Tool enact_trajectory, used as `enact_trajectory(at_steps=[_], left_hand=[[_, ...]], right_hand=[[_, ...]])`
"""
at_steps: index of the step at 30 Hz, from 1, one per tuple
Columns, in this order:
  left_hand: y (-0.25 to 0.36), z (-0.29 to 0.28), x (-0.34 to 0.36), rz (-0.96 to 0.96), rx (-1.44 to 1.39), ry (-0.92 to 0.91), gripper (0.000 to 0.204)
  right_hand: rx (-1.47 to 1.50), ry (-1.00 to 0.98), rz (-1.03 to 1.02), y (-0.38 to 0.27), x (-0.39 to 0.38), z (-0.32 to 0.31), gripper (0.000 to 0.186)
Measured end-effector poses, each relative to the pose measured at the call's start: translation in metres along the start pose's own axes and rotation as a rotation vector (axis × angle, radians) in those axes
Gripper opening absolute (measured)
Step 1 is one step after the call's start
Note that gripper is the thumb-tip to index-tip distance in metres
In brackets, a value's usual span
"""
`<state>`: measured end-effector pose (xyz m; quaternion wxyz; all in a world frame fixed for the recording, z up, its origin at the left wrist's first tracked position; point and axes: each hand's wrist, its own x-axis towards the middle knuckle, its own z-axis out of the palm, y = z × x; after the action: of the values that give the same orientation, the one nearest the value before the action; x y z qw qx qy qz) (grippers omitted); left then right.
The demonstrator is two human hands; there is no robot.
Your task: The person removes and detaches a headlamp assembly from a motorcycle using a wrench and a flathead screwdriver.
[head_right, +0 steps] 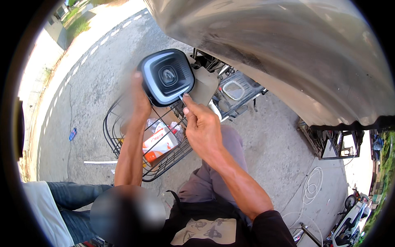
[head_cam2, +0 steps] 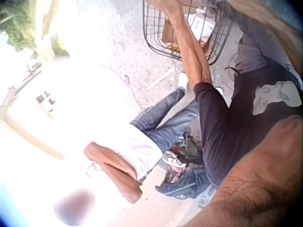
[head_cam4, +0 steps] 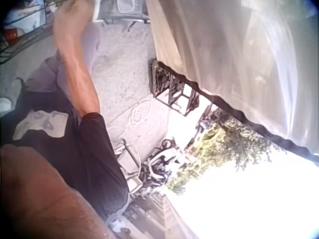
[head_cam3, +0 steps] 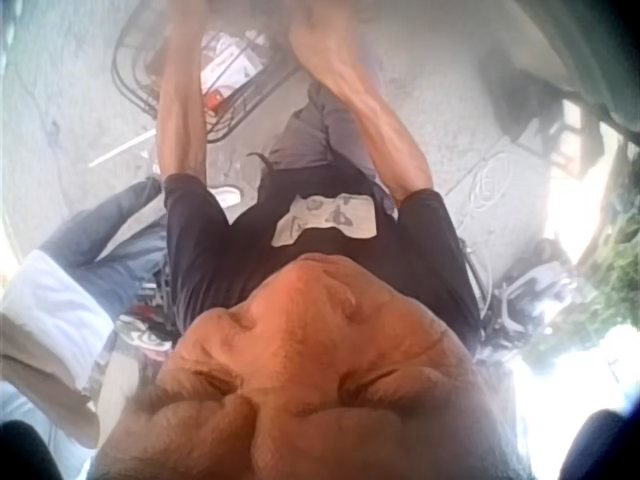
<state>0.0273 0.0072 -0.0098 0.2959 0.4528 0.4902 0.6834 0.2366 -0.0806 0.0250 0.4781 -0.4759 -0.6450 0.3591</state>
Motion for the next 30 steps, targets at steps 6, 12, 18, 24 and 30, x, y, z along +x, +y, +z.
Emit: enact_trajectory(at_steps=[6,12,18,24,30], left_hand=[[0.0,-0.001,0.0,0.03,0.102,0.028,0.074],[-0.004,-0.002,0.001,0.017,0.044,0.003,0.074],[0.012,0.001,-0.004,-0.094,0.067,0.009,0.072],[-0.013,-0.011,0.005,-0.09,0.012,-0.025,0.07],[0.0,-0.002,-0.002,-0.052,0.009,-0.013,0.071]], right_hand=[[0.113,0.002,0.067,-0.001,-0.001,0.002,0.033],[0.197,-0.03,0.298,-0.01,0.0,-0.001,0.033],[0.182,-0.007,0.244,0.001,0.004,-0.008,0.033],[-0.435,-0.102,-0.17,-0.016,0.011,-0.025,0.035],[-0.433,-0.084,-0.165,-0.02,0.011,-0.022,0.037]])
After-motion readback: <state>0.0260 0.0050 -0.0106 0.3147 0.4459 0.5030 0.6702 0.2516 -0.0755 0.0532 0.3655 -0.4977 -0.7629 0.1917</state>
